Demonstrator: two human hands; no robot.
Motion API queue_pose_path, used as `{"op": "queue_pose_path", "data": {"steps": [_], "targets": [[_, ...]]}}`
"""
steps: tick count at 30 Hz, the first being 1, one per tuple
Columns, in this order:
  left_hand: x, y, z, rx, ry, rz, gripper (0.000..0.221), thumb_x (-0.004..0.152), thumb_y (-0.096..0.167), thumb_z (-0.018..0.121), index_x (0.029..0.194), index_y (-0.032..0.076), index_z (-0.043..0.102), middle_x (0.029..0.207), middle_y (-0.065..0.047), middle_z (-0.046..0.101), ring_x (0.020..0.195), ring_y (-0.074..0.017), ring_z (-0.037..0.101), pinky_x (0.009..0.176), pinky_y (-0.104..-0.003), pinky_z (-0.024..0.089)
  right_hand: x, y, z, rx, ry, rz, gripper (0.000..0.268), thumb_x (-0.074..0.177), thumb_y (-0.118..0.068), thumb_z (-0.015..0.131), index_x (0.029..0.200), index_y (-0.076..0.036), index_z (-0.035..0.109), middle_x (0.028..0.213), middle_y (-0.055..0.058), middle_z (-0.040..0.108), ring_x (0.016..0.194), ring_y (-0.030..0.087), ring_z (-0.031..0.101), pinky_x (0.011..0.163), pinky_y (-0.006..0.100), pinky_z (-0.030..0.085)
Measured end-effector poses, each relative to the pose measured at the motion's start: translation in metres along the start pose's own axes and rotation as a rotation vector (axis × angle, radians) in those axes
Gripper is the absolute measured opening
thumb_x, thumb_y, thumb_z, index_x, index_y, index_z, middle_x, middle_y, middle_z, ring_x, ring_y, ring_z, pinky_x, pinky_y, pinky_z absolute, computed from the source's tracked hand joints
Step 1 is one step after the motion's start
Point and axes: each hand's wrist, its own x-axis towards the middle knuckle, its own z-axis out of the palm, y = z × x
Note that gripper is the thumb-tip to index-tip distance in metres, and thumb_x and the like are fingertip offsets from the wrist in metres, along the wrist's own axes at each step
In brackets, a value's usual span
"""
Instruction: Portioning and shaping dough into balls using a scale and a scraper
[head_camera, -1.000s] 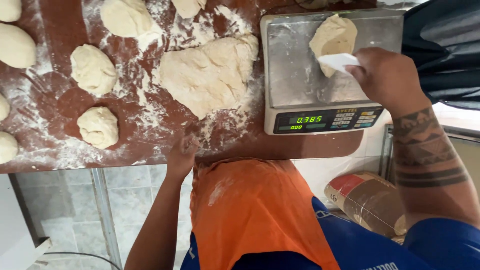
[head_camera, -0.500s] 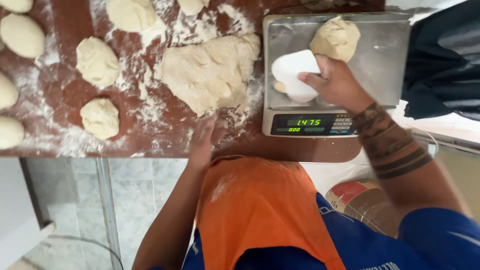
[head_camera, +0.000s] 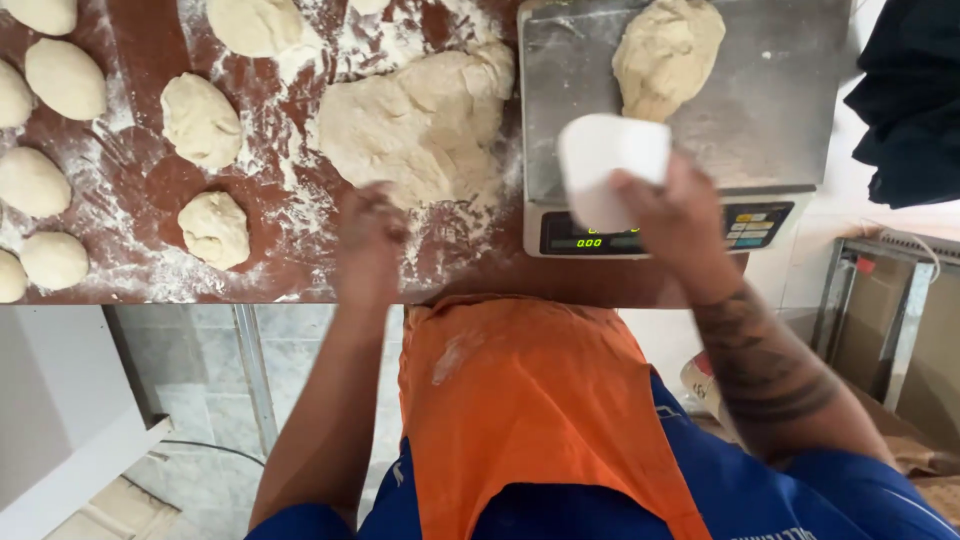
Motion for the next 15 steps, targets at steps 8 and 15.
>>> {"op": "queue_pose_path", "data": {"steps": [8, 15], "targets": [[0.051, 0.046, -0.006, 0.044, 0.120, 0.934, 0.010, 0.110, 0.004, 0.059, 0.112, 0.014, 0.059, 0.094, 0.000, 0.055, 0.070, -0.0095, 0.043, 0.057, -0.024, 0.036, -0.032, 0.029, -0.068, 0.249, 0.236, -0.109, 0.041, 0.103, -0.023, 0.066, 0.137, 0.000, 0.060, 0.128, 0.013, 0.068, 0.116, 0.027, 0.064, 0.092, 0.039, 0.052], [0.105, 0.004, 0.012, 0.346, 0.167, 1.041, 0.037, 0.112, 0.041, 0.052, 0.127, 0.012, 0.034, 0.109, -0.005, 0.050, 0.104, -0.0209, 0.057, 0.094, -0.037, 0.063, -0.043, 0.047, -0.070, 0.229, 0.266, 0.035, 0.044, 0.101, -0.028, 0.067, 0.134, -0.001, 0.059, 0.124, 0.014, 0.067, 0.112, 0.029, 0.064, 0.085, 0.039, 0.053]]}}
